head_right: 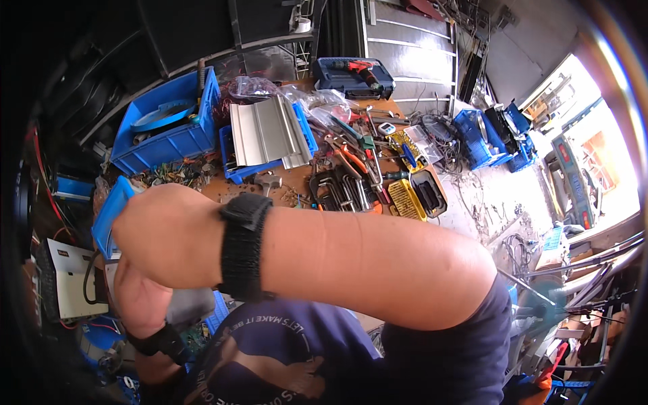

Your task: The person assembles a curved metal housing onto a blue plastic base containing electronic components. They use a screwdriver to tighten screws and secure the metal piece to the base, manipulating the assembly to align the parts.

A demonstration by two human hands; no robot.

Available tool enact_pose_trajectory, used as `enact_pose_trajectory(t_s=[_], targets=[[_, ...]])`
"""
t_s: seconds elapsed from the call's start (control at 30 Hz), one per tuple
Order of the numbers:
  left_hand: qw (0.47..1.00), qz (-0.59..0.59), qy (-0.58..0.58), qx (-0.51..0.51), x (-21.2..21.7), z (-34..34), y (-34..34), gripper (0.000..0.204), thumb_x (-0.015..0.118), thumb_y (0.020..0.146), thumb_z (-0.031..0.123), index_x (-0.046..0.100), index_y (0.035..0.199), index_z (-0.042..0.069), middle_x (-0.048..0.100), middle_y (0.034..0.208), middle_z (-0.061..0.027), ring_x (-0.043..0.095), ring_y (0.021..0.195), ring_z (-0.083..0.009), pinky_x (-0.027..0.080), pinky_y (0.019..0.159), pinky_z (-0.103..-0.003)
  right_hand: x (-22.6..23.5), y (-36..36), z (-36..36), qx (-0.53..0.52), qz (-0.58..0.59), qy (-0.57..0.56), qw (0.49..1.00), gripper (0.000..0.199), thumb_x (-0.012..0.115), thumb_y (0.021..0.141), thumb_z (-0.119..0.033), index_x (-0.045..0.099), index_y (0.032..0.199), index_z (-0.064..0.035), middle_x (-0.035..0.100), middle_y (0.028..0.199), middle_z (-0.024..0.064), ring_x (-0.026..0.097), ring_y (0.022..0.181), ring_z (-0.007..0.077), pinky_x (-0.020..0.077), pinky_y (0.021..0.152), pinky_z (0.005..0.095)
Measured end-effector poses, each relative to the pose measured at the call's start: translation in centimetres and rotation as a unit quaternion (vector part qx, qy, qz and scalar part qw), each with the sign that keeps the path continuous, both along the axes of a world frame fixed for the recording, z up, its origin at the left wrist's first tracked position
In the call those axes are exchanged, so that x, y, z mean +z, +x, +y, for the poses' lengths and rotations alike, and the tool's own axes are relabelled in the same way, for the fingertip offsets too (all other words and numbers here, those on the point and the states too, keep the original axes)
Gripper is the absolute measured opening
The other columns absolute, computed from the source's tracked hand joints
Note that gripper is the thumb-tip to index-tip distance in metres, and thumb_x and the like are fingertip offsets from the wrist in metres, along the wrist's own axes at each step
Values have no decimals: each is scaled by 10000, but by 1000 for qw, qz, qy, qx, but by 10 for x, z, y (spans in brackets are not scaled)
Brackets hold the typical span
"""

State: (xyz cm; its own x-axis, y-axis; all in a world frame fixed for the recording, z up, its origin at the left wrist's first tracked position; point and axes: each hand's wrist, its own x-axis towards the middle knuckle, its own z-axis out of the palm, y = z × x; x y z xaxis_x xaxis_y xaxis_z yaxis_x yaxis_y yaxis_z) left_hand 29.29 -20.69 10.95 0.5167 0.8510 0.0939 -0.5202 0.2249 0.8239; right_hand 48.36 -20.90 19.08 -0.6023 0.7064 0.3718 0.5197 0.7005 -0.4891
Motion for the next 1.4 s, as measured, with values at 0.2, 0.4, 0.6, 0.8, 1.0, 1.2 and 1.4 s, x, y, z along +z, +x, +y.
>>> enact_pose_trajectory(t_s=[0.2,0.4,0.6,0.8,1.0,1.2,1.4], targets=[[992,117,22,33,-1,-9,81,244,504,921,157,528,1088,-20,525,737,-76,496,638,-165,414,583,-294,-37,117,-4,-27,143,-16,989,243,660,706,-98,626,920,12,624,758,180,629,700,294,495,627,356],[983,139,-112,53,-28,-14,103,208,521,889,154,549,1027,1,558,762,-83,519,625,-160,405,569,-280,-255,284,-18,-401,-81,-185,893,190,573,773,-159,597,865,6,628,836,202,634,795,333,514,700,398],[960,112,-234,103,-51,-37,102,171,484,860,140,534,982,32,521,793,-83,485,606,-167,396,533,-281,-385,274,-32,-477,-193,-255,819,176,484,825,-107,525,983,-41,618,936,161,645,827,317,534,684,403],[953,82,-277,89,-47,-53,106,172,440,889,165,534,987,59,440,718,-24,382,537,-113,314,493,-250,-402,270,-32,-493,-181,-249,814,208,506,788,-103,490,987,-45,631,892,171,642,820,333,523,692,444],[967,-30,-251,3,-44,-42,116,209,417,919,244,539,946,76,313,595,11,283,477,-98,254,459,-254,-395,283,-32,-516,-165,-288,789,208,505,800,-112,488,988,-23,635,891,198,636,831,374,512,720,450],[973,-11,-230,12,-38,-44,119,197,447,896,249,542,926,79,352,612,7,295,482,-97,258,456,-251,-416,282,-22,-501,-165,-274,804,175,480,812,-81,516,969,-14,626,928,213,630,857,379,513,748,448],[972,10,-237,1,-38,-33,136,182,463,887,230,527,888,59,409,678,-27,354,520,-115,297,476,-258,-392,302,-27,-478,-21,-300,825,208,511,758,-87,584,932,2,630,888,242,603,880,396,481,771,460]])
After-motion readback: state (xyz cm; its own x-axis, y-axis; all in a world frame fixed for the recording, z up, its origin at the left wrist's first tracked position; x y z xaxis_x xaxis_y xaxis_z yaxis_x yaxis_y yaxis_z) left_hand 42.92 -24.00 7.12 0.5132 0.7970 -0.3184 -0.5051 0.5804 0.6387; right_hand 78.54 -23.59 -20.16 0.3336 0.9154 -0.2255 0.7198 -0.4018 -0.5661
